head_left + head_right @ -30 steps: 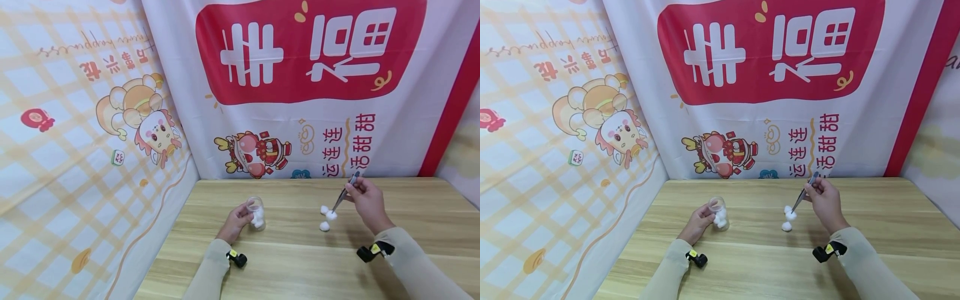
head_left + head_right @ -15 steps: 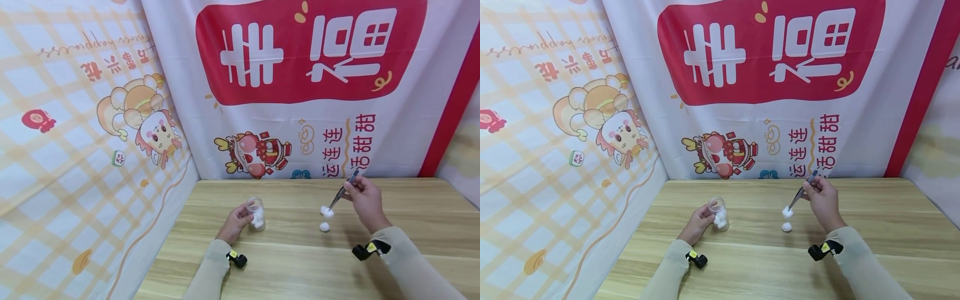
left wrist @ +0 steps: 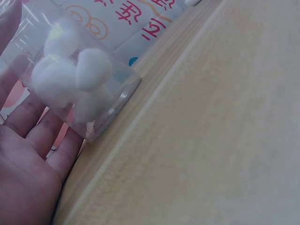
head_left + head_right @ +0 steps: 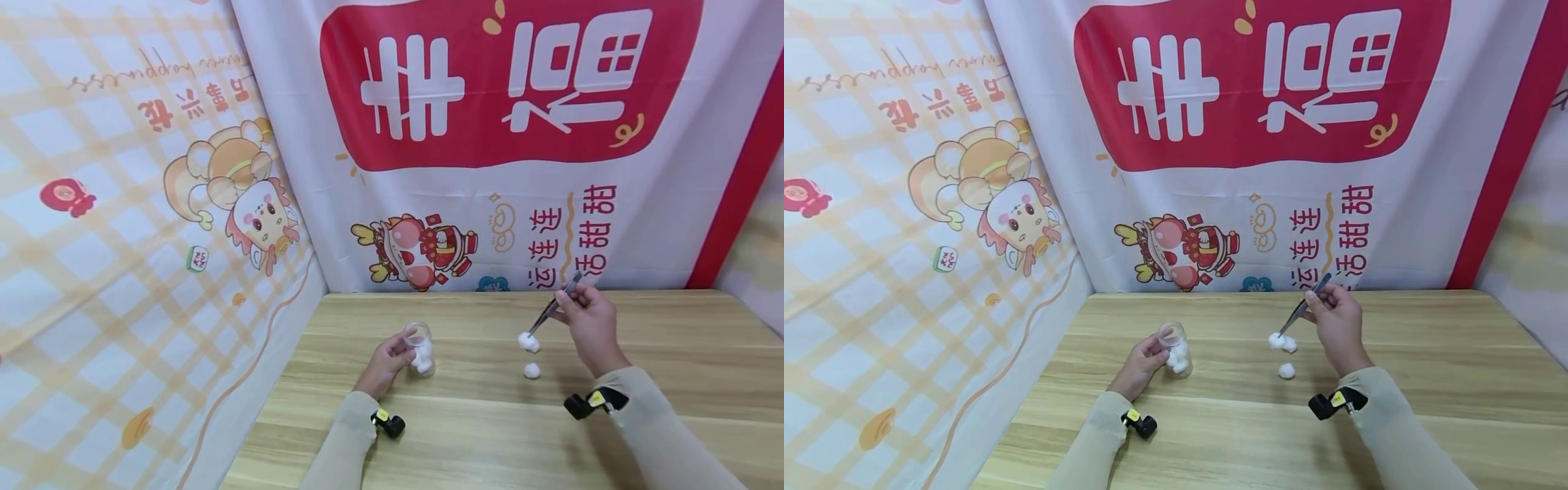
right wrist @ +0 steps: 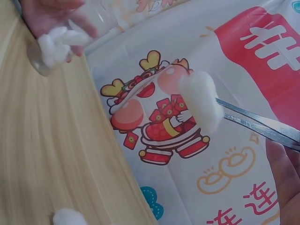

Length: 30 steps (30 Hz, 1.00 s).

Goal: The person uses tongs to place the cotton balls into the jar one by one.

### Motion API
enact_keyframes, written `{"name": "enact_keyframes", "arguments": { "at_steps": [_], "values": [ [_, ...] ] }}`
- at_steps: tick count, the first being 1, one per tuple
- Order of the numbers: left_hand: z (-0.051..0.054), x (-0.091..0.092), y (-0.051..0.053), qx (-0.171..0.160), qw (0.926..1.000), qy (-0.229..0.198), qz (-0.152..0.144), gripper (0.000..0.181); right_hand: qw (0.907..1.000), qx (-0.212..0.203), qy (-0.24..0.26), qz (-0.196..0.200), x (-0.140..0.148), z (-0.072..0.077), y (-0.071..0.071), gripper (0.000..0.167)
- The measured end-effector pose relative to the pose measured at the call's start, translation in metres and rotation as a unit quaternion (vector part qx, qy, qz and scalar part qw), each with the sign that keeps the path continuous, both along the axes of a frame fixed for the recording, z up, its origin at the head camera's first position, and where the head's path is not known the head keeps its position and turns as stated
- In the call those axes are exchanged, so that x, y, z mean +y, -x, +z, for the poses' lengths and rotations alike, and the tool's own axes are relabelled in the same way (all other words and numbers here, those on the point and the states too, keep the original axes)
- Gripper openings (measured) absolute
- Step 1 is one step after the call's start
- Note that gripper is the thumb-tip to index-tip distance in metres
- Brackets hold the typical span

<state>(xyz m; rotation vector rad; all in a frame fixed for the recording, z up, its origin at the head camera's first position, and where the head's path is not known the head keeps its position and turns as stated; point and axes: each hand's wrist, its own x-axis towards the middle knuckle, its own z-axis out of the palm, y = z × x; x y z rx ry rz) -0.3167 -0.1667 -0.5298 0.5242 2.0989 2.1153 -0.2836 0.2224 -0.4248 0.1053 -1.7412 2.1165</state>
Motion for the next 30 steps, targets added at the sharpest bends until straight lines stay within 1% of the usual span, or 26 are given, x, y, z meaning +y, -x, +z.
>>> {"name": "enact_keyframes", "arguments": {
  "at_steps": [4,9,12,16,19,21,25,30],
  "values": [
    [-0.001,0.001,0.000,0.002,1.0000,-0.007,-0.005,0.055,0.9998,0.006,0.019,-0.001,-0.005,0.001,0.002,0.019],
    [-0.001,0.000,0.001,-0.002,1.0000,-0.006,-0.005,0.054,0.9994,-0.003,0.034,-0.007,-0.012,0.000,0.005,0.029],
    [-0.001,-0.001,0.002,0.003,1.0000,-0.002,-0.005,0.054,0.9987,0.002,0.051,-0.006,-0.015,-0.001,0.007,0.026],
    [-0.002,-0.002,0.003,0.005,1.0000,-0.004,-0.003,0.054,0.9974,0.009,0.071,-0.006,-0.018,-0.003,0.010,0.015],
    [-0.003,-0.002,0.002,0.002,1.0000,-0.002,0.000,0.055,0.9973,-0.003,0.073,-0.009,-0.021,-0.004,0.011,0.016],
    [-0.003,-0.002,0.002,0.001,1.0000,0.001,-0.001,0.055,0.9967,-0.010,0.080,-0.009,-0.022,-0.004,0.013,0.020],
    [-0.003,0.000,0.004,0.004,1.0000,0.003,-0.008,0.055,0.9957,-0.021,0.090,-0.007,-0.025,-0.003,0.016,0.024],
    [-0.003,0.001,0.005,0.002,0.9999,-0.001,-0.010,0.054,0.9958,-0.046,0.079,-0.009,-0.029,-0.002,0.017,0.024]
  ]
}}
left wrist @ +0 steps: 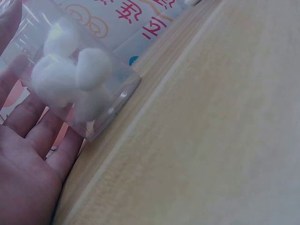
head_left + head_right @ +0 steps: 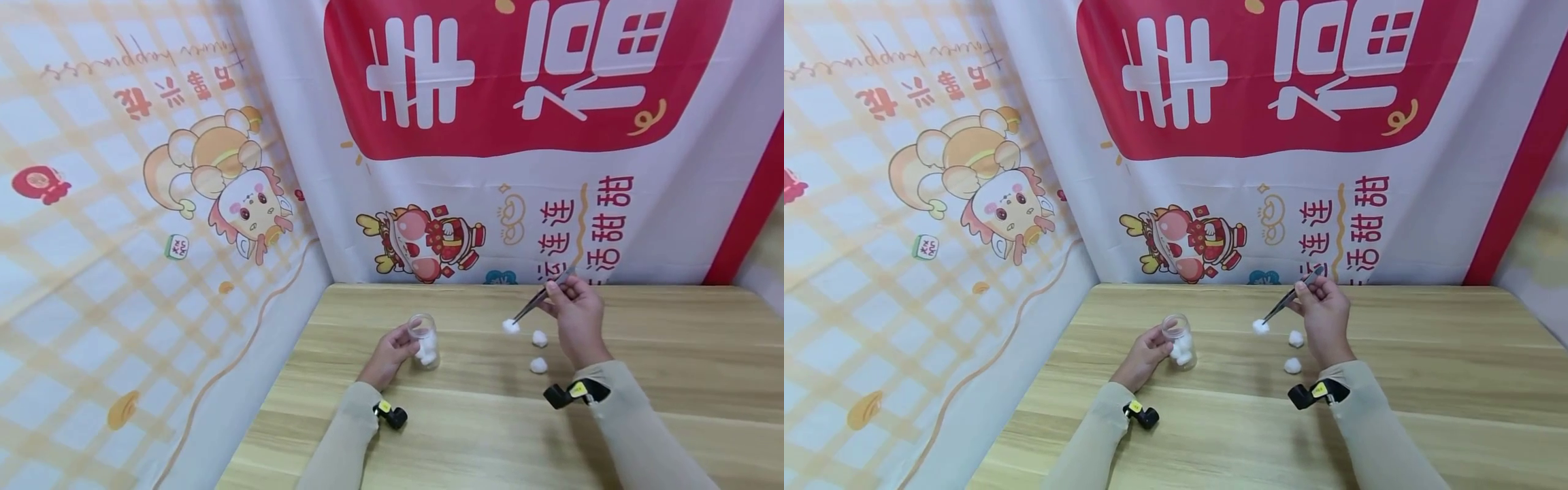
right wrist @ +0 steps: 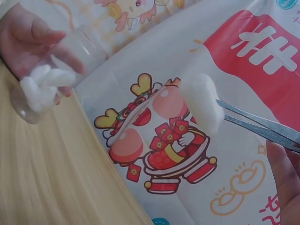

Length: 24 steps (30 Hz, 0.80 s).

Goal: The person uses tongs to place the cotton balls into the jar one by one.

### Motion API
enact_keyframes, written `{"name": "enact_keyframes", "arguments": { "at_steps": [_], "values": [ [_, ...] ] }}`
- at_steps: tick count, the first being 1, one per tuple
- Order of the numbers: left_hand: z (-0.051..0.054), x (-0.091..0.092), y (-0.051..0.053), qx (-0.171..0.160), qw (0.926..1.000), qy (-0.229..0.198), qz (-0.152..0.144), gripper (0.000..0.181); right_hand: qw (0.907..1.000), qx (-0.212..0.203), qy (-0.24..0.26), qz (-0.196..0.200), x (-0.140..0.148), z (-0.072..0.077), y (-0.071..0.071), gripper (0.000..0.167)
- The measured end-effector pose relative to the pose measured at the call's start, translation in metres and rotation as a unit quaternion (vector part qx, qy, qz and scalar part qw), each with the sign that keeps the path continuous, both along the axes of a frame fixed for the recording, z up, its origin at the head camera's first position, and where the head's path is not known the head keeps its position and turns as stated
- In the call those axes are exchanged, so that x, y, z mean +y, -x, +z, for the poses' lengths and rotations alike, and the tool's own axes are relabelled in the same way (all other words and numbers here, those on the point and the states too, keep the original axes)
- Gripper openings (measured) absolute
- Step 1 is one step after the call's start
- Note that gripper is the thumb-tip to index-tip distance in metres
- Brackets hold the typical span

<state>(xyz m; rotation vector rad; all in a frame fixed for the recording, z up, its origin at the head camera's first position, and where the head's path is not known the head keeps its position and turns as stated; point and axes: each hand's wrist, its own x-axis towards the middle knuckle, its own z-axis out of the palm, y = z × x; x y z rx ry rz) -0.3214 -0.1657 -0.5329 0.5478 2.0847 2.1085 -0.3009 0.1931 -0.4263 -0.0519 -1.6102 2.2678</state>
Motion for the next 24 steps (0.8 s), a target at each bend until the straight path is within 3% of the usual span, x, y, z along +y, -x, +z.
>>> {"name": "enact_keyframes", "arguments": {
  "at_steps": [5,12,18,24],
  "values": [
    [0.006,0.000,-0.002,-0.009,1.0000,-0.001,-0.002,0.054,1.0000,0.004,0.003,0.000,-0.003,0.003,0.002,0.027],
    [0.001,0.000,-0.001,-0.003,1.0000,0.008,0.004,0.054,0.9995,0.020,0.025,0.003,-0.006,0.003,0.004,0.022],
    [0.003,0.000,-0.001,-0.009,0.9999,0.011,0.002,0.054,0.9986,0.028,0.044,0.009,-0.013,0.005,0.007,0.032],
    [0.004,-0.001,0.001,-0.010,0.9998,0.017,-0.005,0.054,0.9959,0.034,0.083,0.007,-0.022,0.006,0.012,0.025]
  ]
}}
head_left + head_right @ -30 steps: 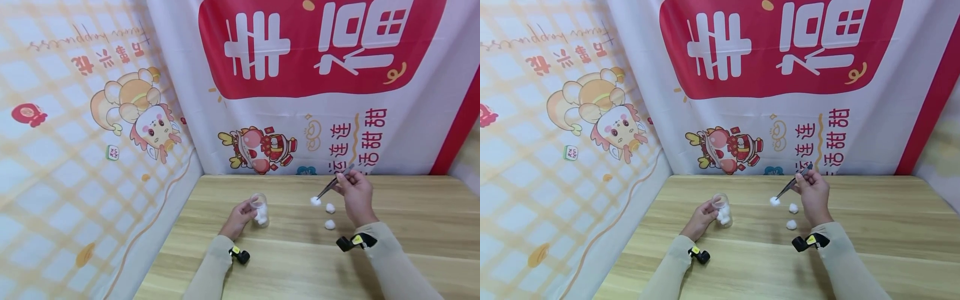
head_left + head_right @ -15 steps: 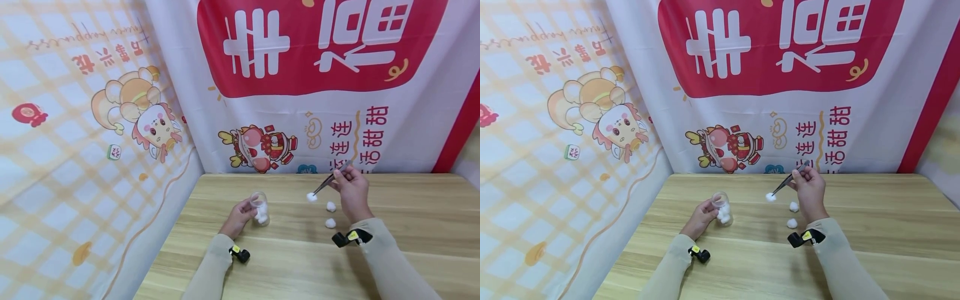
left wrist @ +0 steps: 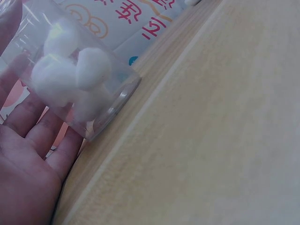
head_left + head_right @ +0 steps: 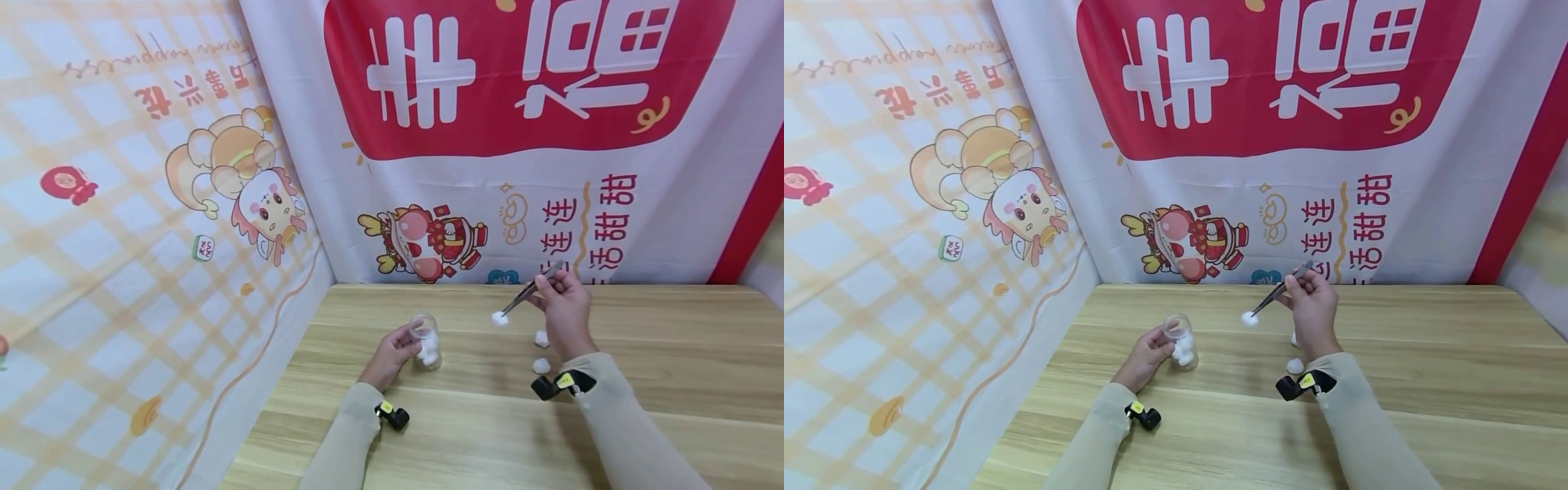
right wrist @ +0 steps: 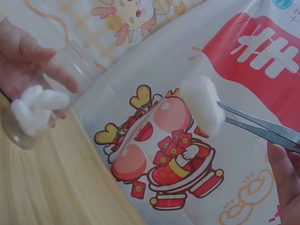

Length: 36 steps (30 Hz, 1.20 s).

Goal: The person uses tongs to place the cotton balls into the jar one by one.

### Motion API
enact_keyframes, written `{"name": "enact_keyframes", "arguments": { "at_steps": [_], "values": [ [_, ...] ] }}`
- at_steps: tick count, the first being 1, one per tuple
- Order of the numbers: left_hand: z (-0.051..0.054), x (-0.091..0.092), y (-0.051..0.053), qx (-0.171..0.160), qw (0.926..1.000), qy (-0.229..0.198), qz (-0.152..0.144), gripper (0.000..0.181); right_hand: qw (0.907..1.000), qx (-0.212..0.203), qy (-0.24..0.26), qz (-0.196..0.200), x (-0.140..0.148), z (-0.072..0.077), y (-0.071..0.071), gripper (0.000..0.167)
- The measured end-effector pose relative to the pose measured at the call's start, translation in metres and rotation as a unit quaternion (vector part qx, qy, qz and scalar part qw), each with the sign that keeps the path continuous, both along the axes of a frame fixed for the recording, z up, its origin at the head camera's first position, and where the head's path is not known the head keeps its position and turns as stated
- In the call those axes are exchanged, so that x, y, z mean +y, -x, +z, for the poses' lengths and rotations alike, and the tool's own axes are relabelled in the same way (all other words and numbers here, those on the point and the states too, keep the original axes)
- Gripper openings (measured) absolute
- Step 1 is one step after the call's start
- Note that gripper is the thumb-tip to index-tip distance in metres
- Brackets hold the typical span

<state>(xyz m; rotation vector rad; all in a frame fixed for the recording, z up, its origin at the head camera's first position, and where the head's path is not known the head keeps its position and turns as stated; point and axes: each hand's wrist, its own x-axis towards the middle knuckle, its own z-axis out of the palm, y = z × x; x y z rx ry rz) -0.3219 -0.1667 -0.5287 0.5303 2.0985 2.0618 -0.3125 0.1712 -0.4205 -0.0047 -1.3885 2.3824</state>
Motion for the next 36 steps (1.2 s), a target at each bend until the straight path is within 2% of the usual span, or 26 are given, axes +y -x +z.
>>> {"name": "enact_keyframes", "arguments": {
  "at_steps": [11,29,36],
  "values": [
    [-0.001,0.001,-0.002,0.006,0.9999,-0.008,0.007,0.056,0.9999,0.003,0.014,0.003,-0.007,-0.006,0.007,0.020],
    [0.000,0.001,-0.002,0.003,0.9998,-0.020,0.003,0.057,0.9998,-0.005,0.008,0.017,-0.016,-0.001,0.011,0.022],
    [0.001,0.002,-0.004,0.020,0.9996,-0.021,0.000,0.057,0.9995,0.009,0.025,0.019,-0.022,-0.002,0.013,0.017]
  ]
}}
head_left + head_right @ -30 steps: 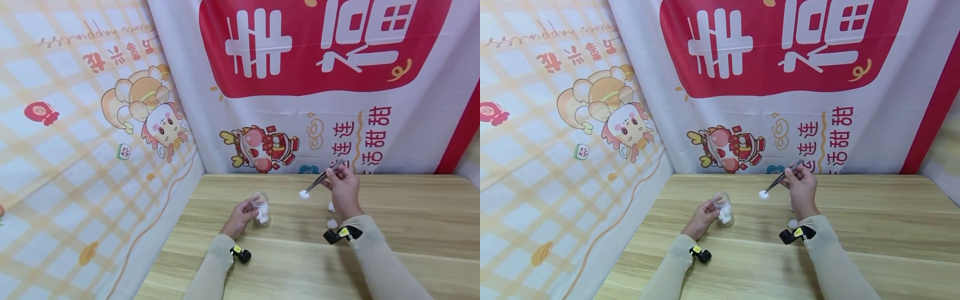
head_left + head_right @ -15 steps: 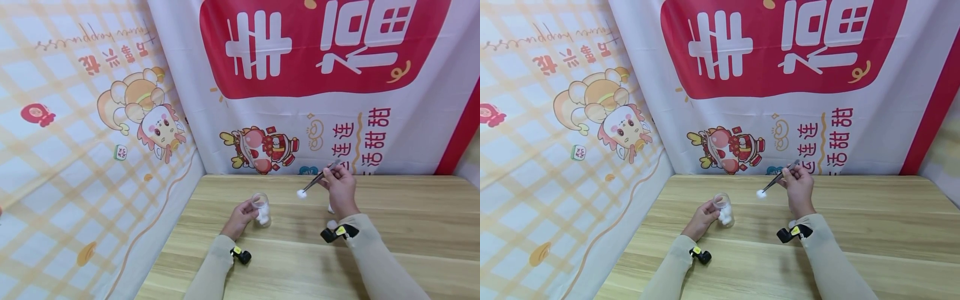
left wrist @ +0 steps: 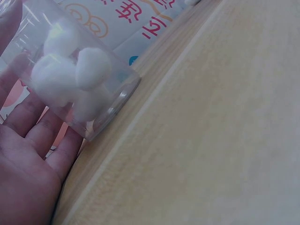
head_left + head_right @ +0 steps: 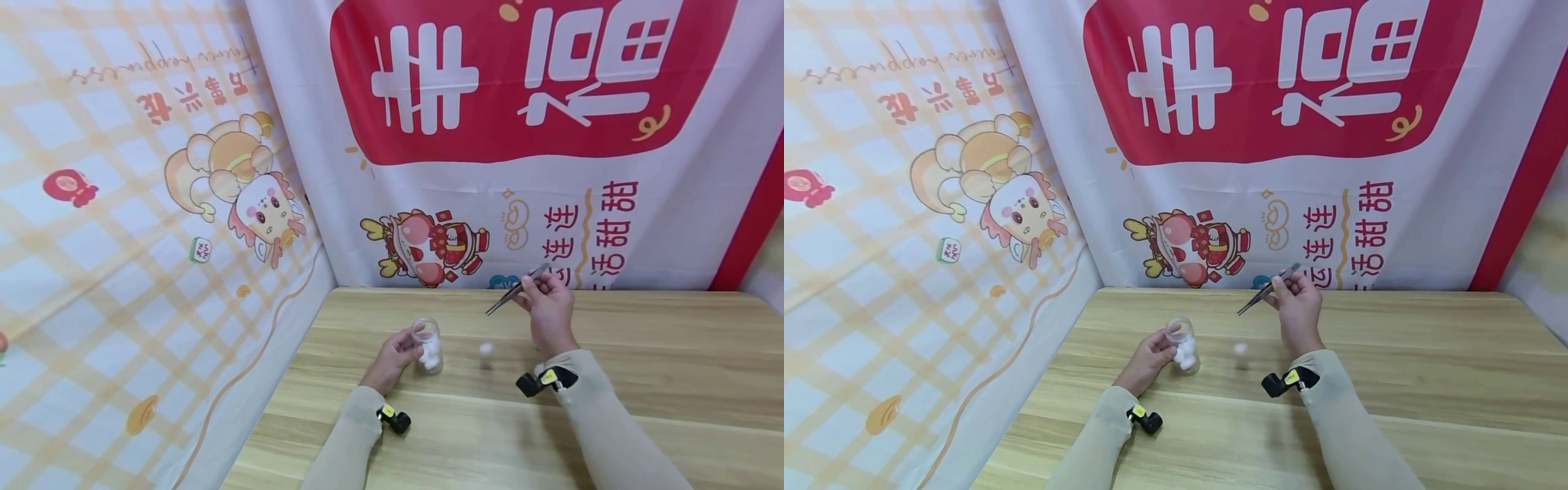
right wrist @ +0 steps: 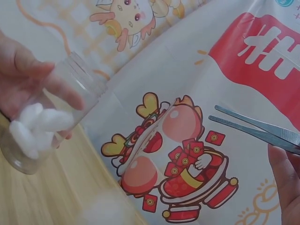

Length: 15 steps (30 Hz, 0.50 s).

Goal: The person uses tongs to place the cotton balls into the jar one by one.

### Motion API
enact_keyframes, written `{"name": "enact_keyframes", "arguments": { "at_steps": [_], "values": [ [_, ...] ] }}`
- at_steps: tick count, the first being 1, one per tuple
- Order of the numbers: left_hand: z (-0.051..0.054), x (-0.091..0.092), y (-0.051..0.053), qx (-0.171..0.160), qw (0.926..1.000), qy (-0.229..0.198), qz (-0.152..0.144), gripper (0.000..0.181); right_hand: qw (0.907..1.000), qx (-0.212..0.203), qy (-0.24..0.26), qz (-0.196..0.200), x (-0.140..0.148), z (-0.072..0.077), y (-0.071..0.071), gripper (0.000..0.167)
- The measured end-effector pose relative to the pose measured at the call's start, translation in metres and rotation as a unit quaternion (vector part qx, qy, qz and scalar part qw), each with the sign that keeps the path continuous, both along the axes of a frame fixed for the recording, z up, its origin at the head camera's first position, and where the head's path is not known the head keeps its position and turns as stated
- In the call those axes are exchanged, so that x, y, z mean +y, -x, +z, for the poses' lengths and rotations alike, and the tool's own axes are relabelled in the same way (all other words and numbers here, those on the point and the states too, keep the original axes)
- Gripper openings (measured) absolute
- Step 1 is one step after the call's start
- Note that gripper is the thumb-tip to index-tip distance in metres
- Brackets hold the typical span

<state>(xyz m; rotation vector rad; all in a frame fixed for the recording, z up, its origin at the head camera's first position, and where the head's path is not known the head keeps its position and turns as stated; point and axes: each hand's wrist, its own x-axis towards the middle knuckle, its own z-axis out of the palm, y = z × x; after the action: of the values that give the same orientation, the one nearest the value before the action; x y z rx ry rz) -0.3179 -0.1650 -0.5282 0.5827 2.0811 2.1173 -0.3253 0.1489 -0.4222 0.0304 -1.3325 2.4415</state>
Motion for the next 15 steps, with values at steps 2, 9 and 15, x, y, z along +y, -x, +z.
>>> {"name": "enact_keyframes", "arguments": {
  "at_steps": [2,9,15],
  "values": [
    [0.000,0.000,0.000,-0.002,1.0000,0.000,0.000,0.057,1.0000,0.002,-0.003,0.003,0.000,-0.001,0.000,0.016],
    [-0.002,0.001,0.002,-0.001,1.0000,0.001,0.003,0.053,0.9998,-0.016,-0.010,-0.004,0.002,-0.005,0.002,0.016],
    [-0.003,0.001,0.003,0.004,0.9999,0.008,0.008,0.052,0.9979,-0.038,-0.052,-0.003,0.006,-0.016,0.001,0.016]
  ]
}}
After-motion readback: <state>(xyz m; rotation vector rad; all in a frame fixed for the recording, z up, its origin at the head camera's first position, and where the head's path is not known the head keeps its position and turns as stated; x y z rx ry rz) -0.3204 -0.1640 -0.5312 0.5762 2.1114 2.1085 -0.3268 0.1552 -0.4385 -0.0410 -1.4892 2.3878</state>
